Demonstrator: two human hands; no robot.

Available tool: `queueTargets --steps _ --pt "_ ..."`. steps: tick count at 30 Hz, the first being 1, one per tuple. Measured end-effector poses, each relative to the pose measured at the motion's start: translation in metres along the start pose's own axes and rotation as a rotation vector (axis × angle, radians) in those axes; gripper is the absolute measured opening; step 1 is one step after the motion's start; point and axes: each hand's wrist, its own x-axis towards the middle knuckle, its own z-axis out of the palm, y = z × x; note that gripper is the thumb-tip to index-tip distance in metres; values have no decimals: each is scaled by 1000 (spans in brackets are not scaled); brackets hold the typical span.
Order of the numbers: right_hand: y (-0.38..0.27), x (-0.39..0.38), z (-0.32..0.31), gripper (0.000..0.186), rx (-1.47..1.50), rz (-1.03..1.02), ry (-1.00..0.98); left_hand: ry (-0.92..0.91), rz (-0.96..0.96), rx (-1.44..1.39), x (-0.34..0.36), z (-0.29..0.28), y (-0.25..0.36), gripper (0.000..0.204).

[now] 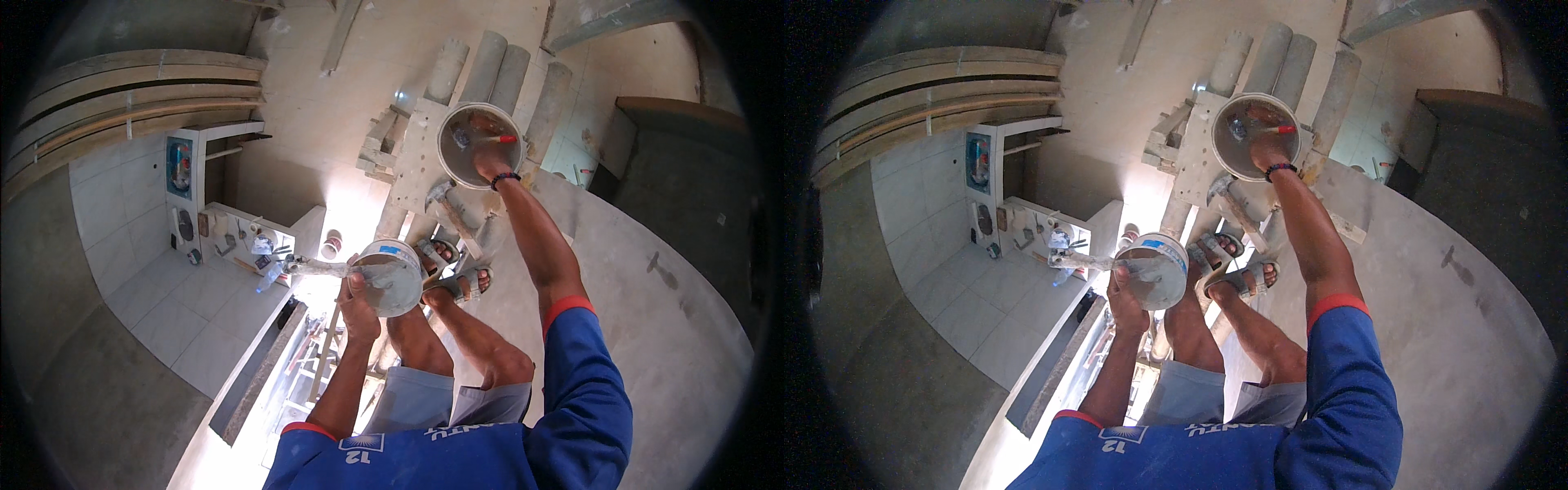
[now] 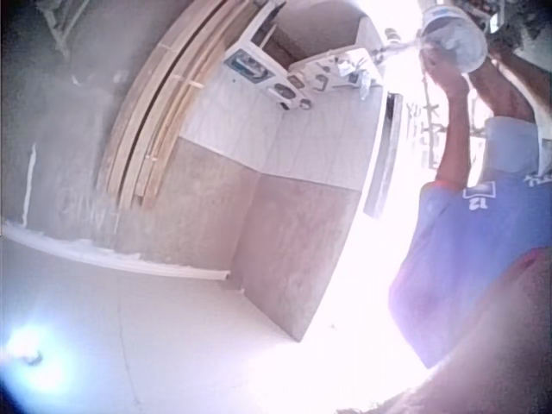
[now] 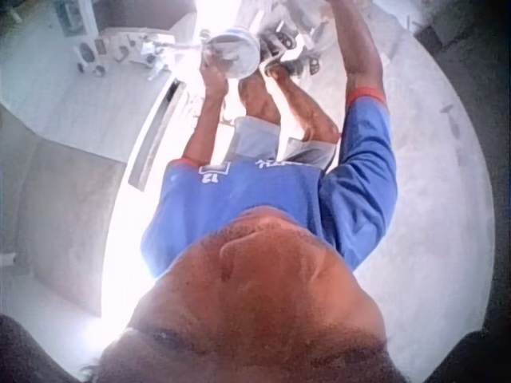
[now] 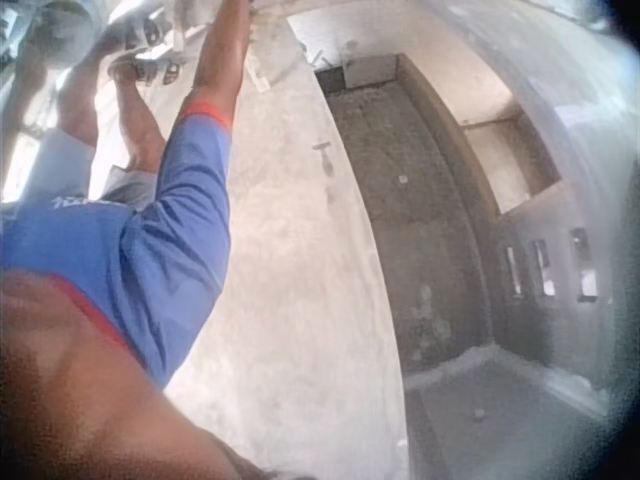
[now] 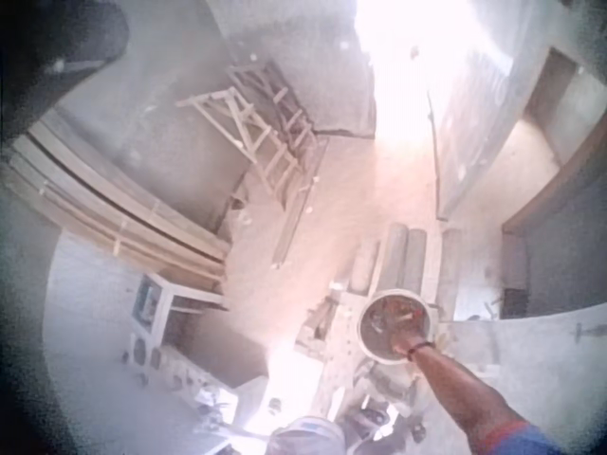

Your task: The person applies putty to the junction of a wall and ceiling using a putty knife while holding a bucket.

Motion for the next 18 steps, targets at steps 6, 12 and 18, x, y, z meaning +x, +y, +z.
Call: queueTargets --steps 6,12,18 --pt "-80 -31 -94 47 331 104 230 117 30 90 -5 -18 -9 53" --pt "-103 -5 -74 54 407 280 223 30 12 49 11 -5 -5 57" --pt "-74 -5 -13 53 398 337 121 -17 -38 6 7 0 9 72"
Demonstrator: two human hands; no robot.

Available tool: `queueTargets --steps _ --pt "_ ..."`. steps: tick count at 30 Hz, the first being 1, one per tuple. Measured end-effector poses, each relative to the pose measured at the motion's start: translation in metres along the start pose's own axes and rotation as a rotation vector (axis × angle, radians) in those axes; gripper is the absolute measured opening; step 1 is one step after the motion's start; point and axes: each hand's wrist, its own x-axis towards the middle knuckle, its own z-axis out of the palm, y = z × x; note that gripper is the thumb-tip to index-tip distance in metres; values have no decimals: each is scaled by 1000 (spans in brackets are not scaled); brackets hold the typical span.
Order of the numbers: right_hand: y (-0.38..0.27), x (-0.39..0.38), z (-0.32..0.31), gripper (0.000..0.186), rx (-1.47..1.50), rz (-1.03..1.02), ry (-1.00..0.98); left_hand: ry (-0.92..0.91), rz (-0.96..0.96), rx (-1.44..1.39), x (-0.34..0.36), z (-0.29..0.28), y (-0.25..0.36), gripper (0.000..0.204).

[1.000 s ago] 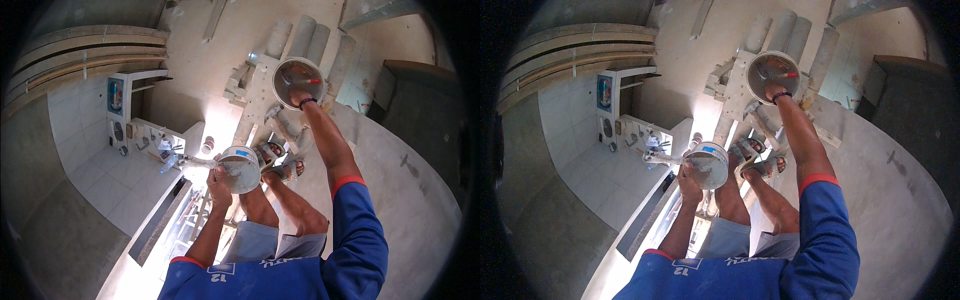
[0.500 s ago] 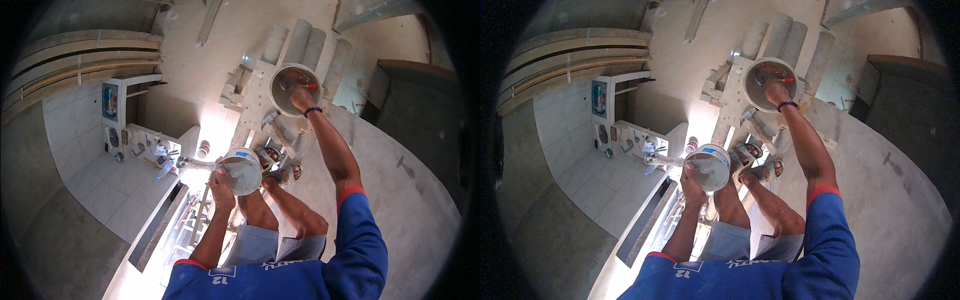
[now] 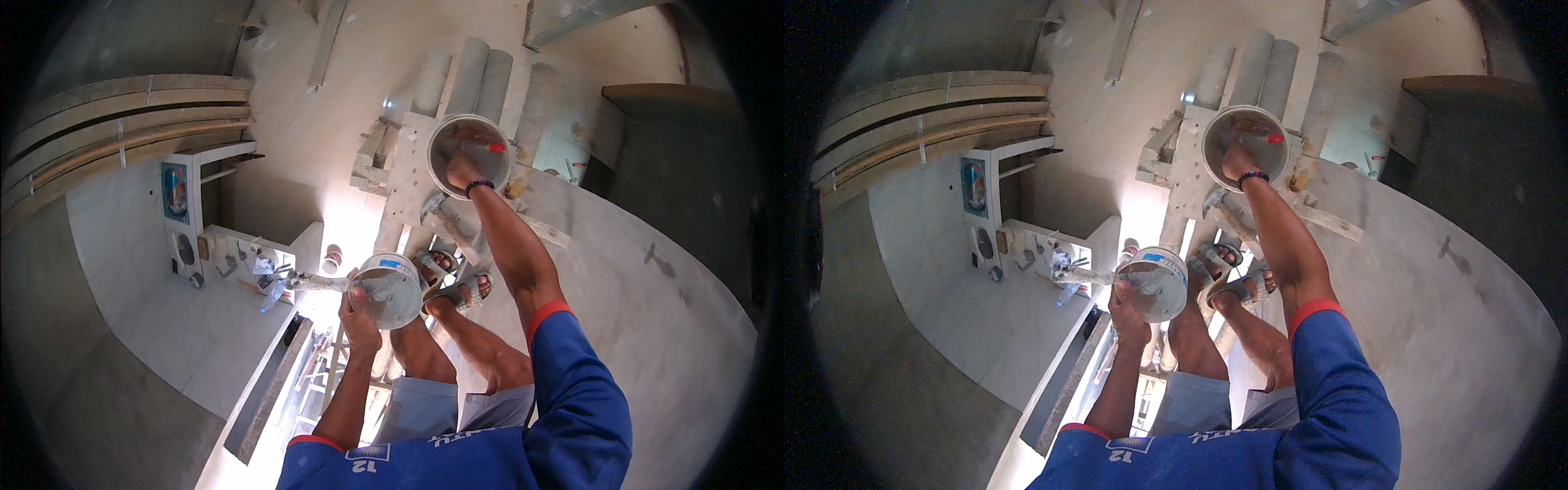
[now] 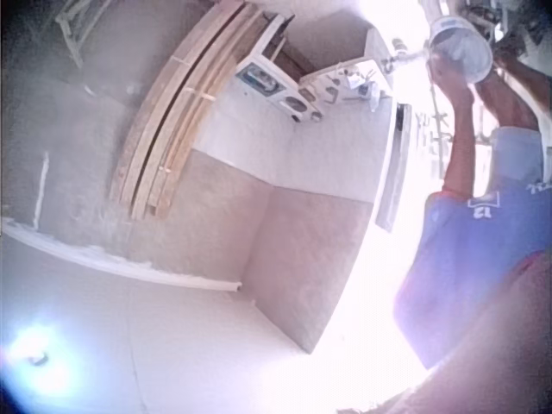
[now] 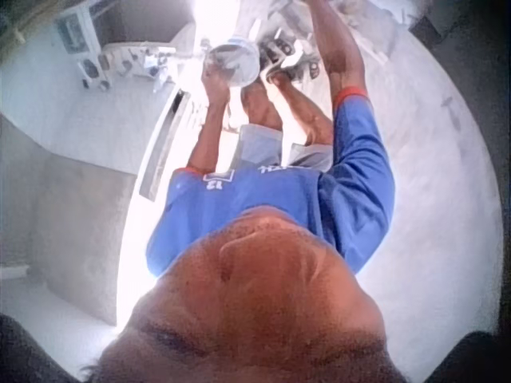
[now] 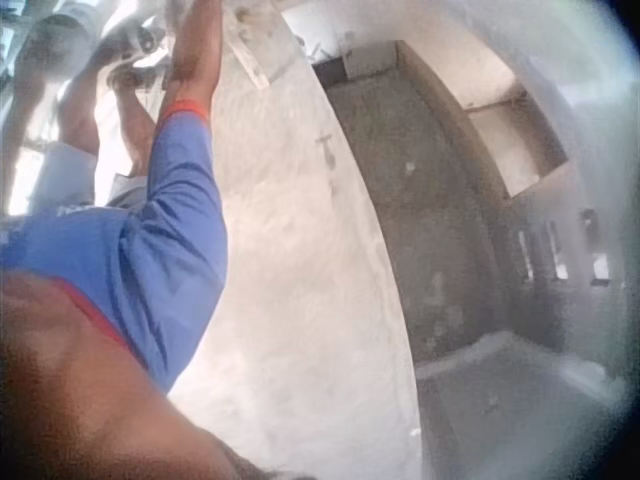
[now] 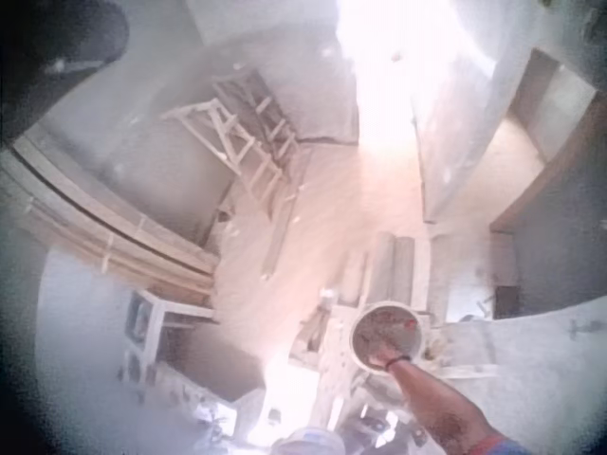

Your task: The person applies putty to the junction of a wall and ceiling using a putty knife while holding a bucket.

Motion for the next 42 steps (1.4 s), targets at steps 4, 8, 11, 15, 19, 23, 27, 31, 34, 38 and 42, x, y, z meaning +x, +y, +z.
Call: queueTargets --steps 4,8,11,15,19,23,27,31,34,38,42 --pt "18 8 2 36 -216 -148 -225 -19 29 -1 -2 -4 6 71" --pt "7 -7 -14 31 -165 -108 -184 -40 79 -4 -5 0 16 70" --pt "-9 -14 -32 31 -203 -114 -300 0 39 52 -8 -1 22 69" --pt "-9 -29 -60 30 -155 -311 -275 -15 70 179 -13 -2 32 60" --pt "-13 -58 -106 33 63 -385 17 -13 93 229 -22 6 45 49" --pt "-48 -126 -192 37 251 -295 -33 29 69 238 -52 8 68 52" --pt "-13 -206 -244 38 430 -201 70 -126 189 291 -74 33 94 52" --pt "47 -316 -278 35 377 -217 4 -231 167 310 -113 65 143 49" --pt "58 -424 -325 26 779 257 -49 -309 164 299 -132 87 171 46" --pt "90 -548 -344 23 1015 497 -11 -464 194 345 -141 111 199 41" --pt "76 -652 -398 25 1099 788 -82 -610 213 354 -163 142 236 38"
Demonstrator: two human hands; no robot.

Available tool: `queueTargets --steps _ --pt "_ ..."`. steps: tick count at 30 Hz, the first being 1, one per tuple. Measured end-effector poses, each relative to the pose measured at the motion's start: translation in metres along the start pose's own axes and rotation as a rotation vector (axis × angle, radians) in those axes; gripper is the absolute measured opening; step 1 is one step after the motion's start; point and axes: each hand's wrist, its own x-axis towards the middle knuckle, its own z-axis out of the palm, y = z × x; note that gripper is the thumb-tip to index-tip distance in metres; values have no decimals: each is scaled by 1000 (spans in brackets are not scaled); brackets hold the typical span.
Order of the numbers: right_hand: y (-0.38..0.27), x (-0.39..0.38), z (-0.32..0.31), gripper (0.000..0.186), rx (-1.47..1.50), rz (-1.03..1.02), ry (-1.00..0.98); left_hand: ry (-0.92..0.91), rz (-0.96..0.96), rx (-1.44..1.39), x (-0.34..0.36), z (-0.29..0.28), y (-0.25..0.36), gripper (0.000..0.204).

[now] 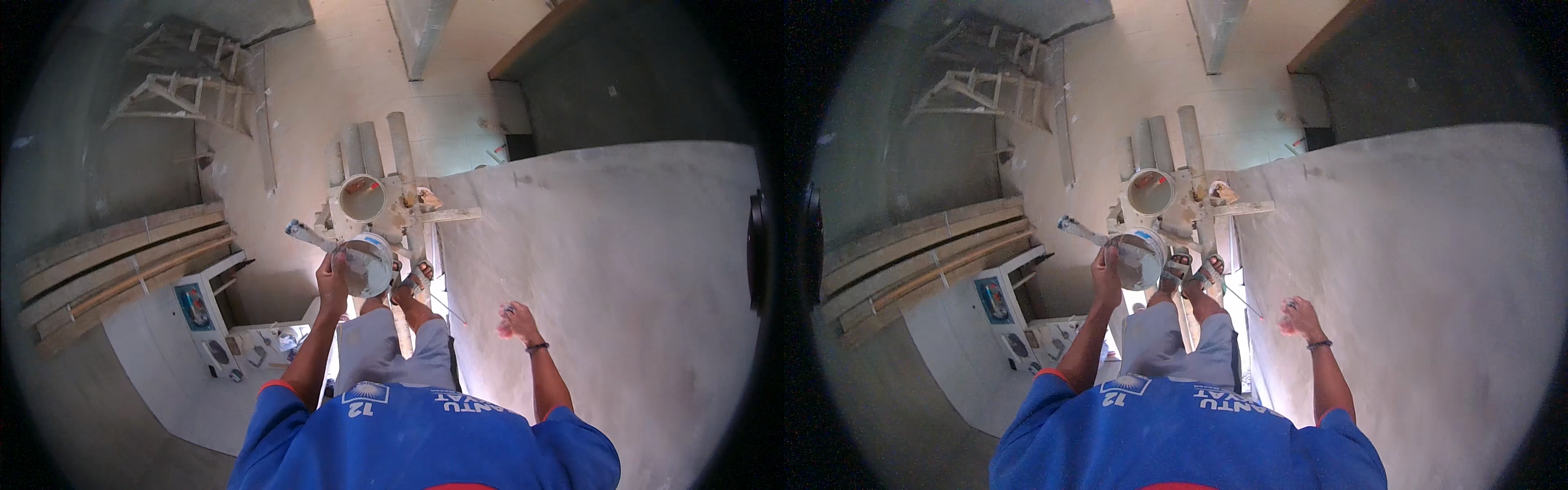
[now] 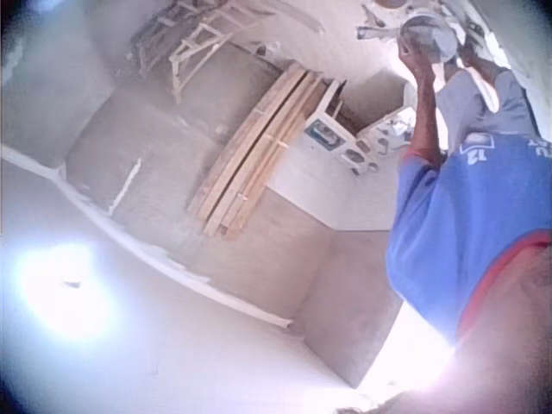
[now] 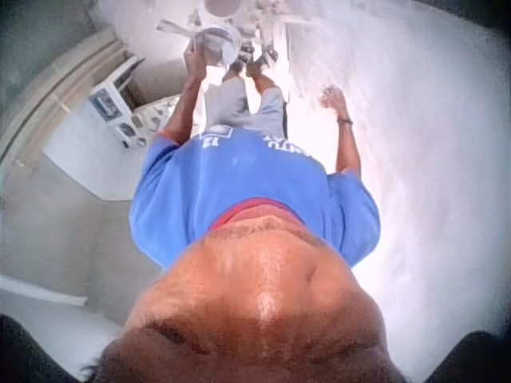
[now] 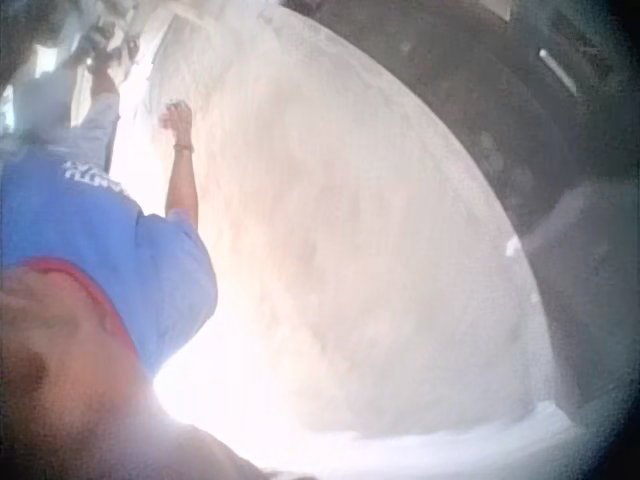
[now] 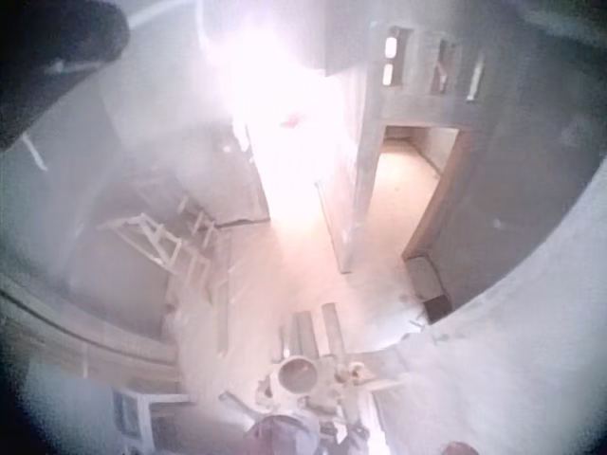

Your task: The person applies putty to the junction of a wall and ceiling using a putty knife while holding a bucket.

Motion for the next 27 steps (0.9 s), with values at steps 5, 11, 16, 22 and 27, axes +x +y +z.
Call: queueTargets --steps 5,11,16,22,27 --pt "31 -122 -49 29 -218 58 -27 -112 32 40 -8 20 65 32" --pt "119 -213 6 29 823 -94 -160 -291 66 63 -17 48 136 30" --pt "385 -150 48 21 385 -135 -43 -317 43 58 -54 54 134 37" --pt "261 -173 56 16 748 285 197 -423 134 75 -65 102 196 36" --pt "155 -263 -92 16 381 -526 913 -499 119 73 -75 108 210 35"
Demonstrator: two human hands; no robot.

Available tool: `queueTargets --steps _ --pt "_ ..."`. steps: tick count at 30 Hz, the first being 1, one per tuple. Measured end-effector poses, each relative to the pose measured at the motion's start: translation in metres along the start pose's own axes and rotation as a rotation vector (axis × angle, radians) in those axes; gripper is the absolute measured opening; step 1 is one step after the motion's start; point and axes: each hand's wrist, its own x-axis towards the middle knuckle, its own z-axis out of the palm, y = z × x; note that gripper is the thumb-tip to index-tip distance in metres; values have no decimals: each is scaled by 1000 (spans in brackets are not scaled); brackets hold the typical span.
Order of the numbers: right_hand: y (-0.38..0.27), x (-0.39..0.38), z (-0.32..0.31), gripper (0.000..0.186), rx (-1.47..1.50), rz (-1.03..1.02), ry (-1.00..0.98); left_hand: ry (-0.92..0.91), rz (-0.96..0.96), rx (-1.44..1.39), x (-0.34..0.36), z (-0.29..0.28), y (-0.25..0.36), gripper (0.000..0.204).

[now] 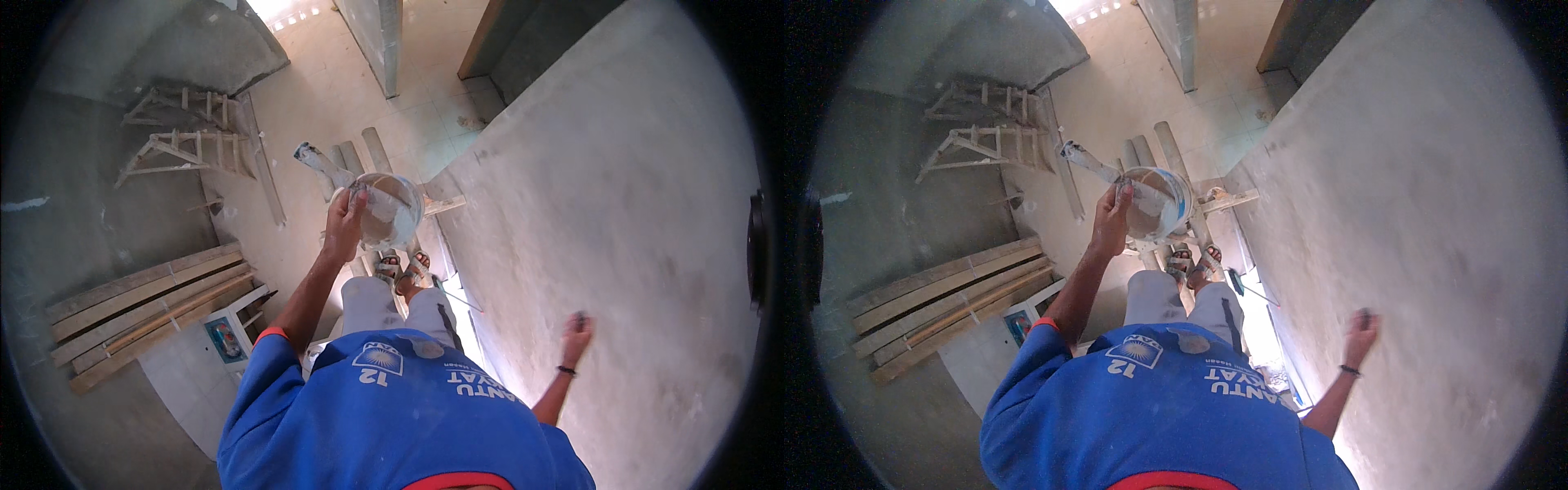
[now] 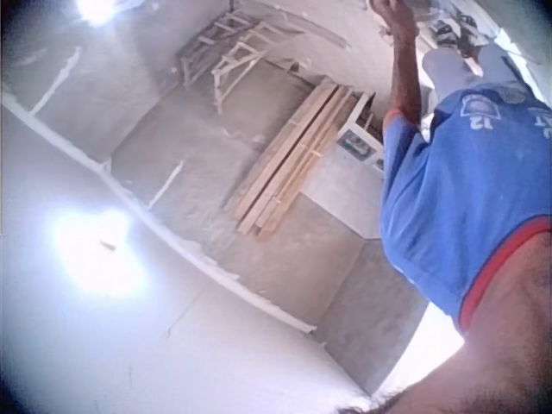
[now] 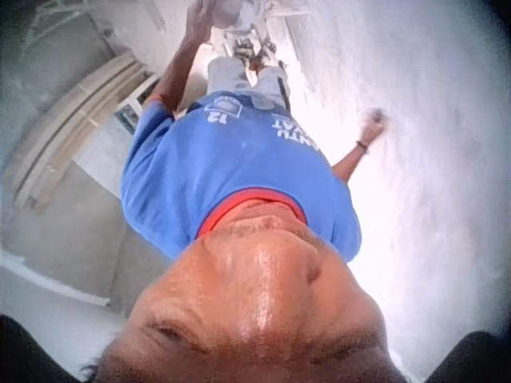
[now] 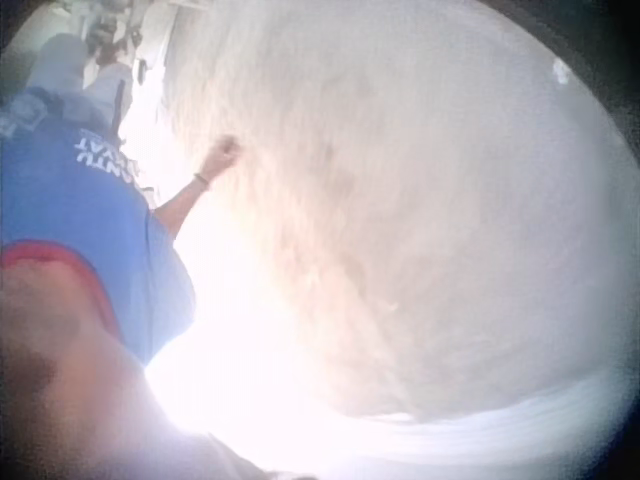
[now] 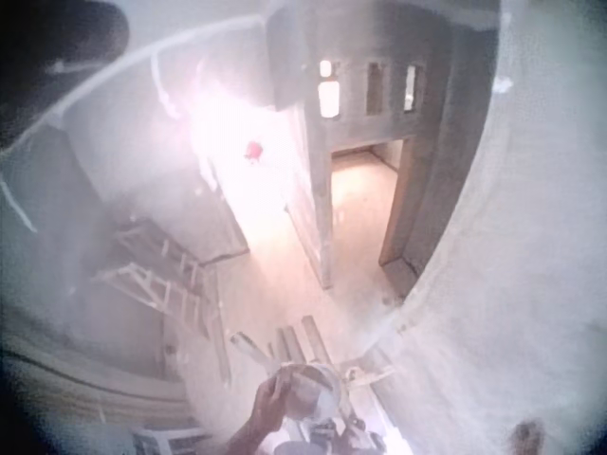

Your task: The person applies putty to the junction of a wall and ceiling using a putty knife while holding a bucket.

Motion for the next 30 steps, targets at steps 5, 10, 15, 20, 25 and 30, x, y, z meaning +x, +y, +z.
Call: queueTargets --steps 5,10,15,20,25,30 --pt "-177 8 -125 34 -335 -939 676 -41 -99 -200 -16 36 47 32" --pt "-257 -19 -178 39 -526 -1163 874 -119 -60 -82 -14 40 79 32" --pt "-290 -18 -175 36 -520 -1279 966 -204 -75 -88 -22 47 101 32" --pt "-296 -21 -171 37 -584 -1311 898 -183 -187 -238 -27 68 114 33" --pt "-296 -20 -174 33 -602 -1366 874 -259 -263 -272 -13 70 124 43" --pt "-290 -23 -169 30 -676 -1462 1076 -312 -291 -90 21 66 107 49"
